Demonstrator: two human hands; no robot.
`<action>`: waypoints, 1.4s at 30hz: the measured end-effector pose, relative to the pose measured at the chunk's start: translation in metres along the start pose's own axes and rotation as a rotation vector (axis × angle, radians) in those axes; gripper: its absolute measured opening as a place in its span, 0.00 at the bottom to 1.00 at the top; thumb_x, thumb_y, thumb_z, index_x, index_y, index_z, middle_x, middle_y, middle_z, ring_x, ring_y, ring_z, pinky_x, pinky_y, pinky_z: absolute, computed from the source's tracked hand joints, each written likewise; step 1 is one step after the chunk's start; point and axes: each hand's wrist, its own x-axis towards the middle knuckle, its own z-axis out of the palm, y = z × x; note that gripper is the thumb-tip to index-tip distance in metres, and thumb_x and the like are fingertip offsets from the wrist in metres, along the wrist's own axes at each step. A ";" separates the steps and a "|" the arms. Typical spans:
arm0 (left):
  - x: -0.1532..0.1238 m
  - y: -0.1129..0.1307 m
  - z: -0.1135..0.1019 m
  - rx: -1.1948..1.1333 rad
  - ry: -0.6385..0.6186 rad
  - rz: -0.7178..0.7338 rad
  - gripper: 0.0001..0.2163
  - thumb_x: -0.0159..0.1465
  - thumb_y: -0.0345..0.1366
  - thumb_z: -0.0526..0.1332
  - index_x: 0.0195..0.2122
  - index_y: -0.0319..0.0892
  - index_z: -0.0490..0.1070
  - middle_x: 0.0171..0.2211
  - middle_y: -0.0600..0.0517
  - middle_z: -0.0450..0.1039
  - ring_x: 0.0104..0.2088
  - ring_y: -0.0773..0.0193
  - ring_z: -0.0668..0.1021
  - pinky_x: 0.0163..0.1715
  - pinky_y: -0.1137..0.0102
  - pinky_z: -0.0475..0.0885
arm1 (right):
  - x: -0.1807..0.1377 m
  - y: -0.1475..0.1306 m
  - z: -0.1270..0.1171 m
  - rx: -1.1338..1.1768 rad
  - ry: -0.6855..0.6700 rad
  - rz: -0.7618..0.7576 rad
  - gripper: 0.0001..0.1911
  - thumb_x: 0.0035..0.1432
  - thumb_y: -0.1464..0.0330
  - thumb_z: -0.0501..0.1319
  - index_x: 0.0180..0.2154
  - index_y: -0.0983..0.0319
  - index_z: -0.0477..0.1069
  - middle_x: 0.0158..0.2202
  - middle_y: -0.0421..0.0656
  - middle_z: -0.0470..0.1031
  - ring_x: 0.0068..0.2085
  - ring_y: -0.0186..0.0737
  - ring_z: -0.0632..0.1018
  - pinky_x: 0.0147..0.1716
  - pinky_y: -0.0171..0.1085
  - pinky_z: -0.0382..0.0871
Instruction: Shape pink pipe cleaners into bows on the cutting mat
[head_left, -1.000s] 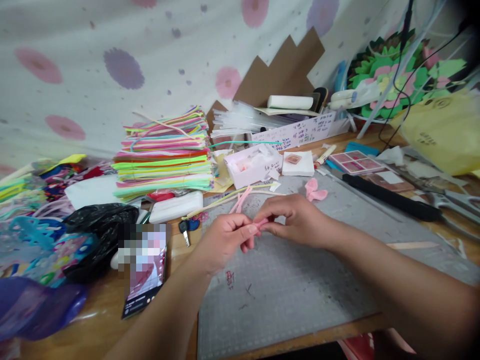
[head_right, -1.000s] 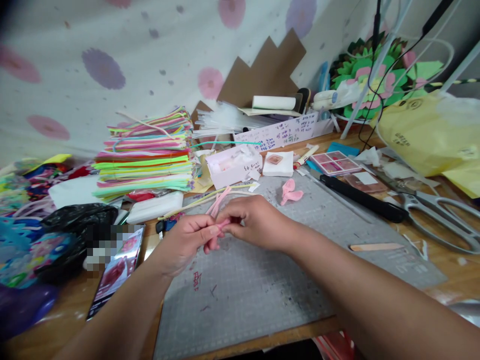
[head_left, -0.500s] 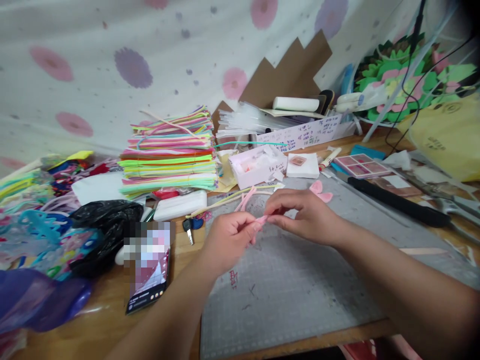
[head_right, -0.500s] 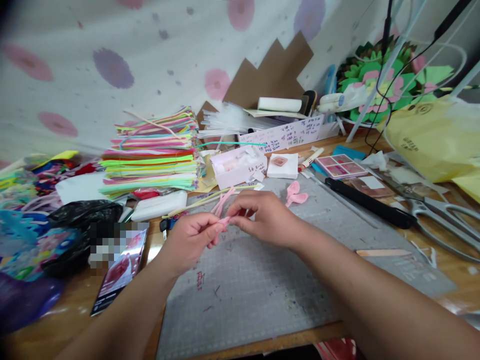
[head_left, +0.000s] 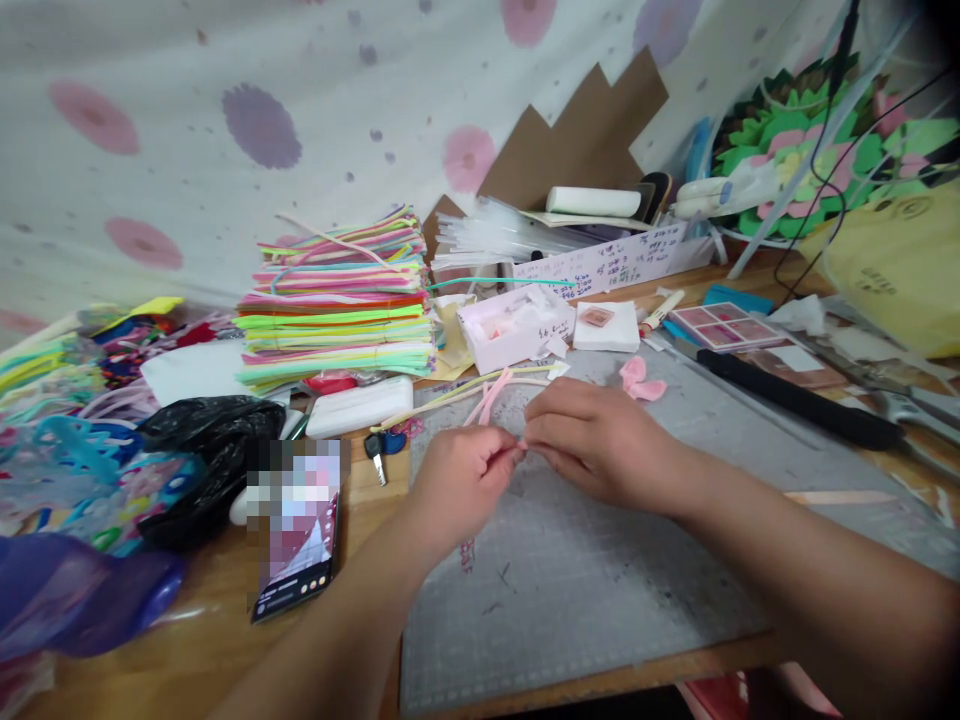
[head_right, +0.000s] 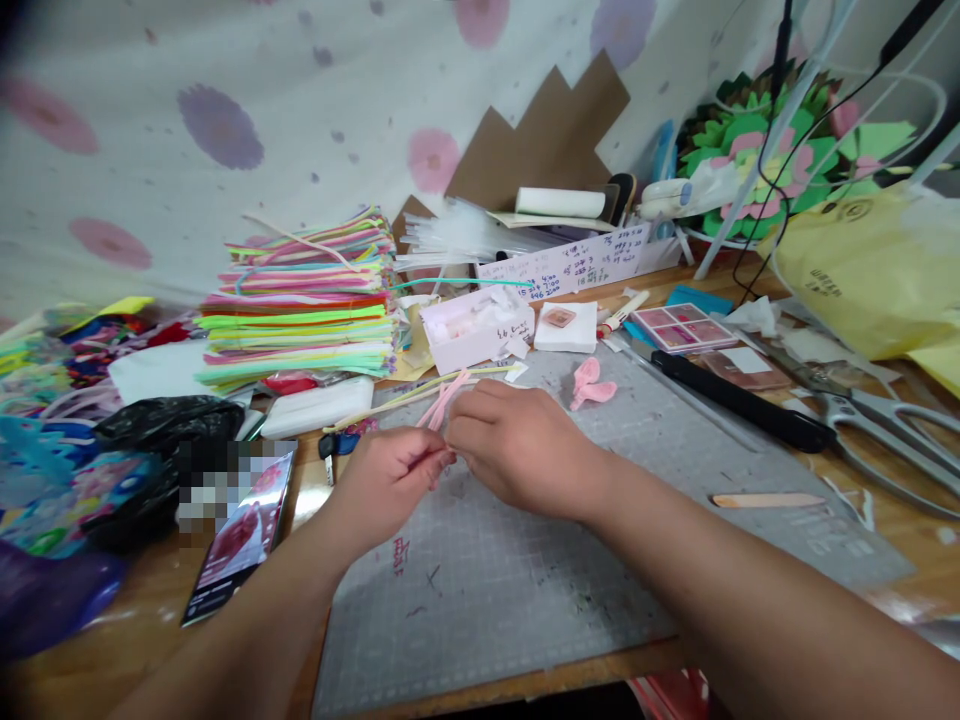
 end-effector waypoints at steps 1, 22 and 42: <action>0.000 0.000 0.000 0.014 -0.015 0.025 0.11 0.61 0.34 0.56 0.23 0.40 0.70 0.19 0.55 0.68 0.22 0.69 0.69 0.24 0.74 0.58 | 0.001 0.000 -0.002 0.027 -0.018 -0.010 0.11 0.59 0.74 0.51 0.33 0.66 0.72 0.33 0.47 0.71 0.36 0.39 0.70 0.33 0.37 0.63; -0.011 0.003 0.010 -0.830 0.163 -0.014 0.11 0.61 0.40 0.58 0.26 0.40 0.70 0.18 0.55 0.66 0.20 0.70 0.68 0.22 0.74 0.64 | 0.005 -0.012 0.020 1.201 0.230 0.427 0.04 0.54 0.72 0.58 0.27 0.63 0.65 0.25 0.38 0.67 0.28 0.31 0.69 0.29 0.34 0.64; 0.001 -0.005 0.022 -0.666 0.060 -0.392 0.10 0.58 0.39 0.57 0.24 0.39 0.67 0.17 0.57 0.64 0.18 0.71 0.65 0.19 0.74 0.59 | -0.008 0.003 0.027 -0.214 0.124 -0.199 0.09 0.59 0.76 0.52 0.38 0.62 0.68 0.44 0.47 0.72 0.45 0.43 0.72 0.51 0.50 0.65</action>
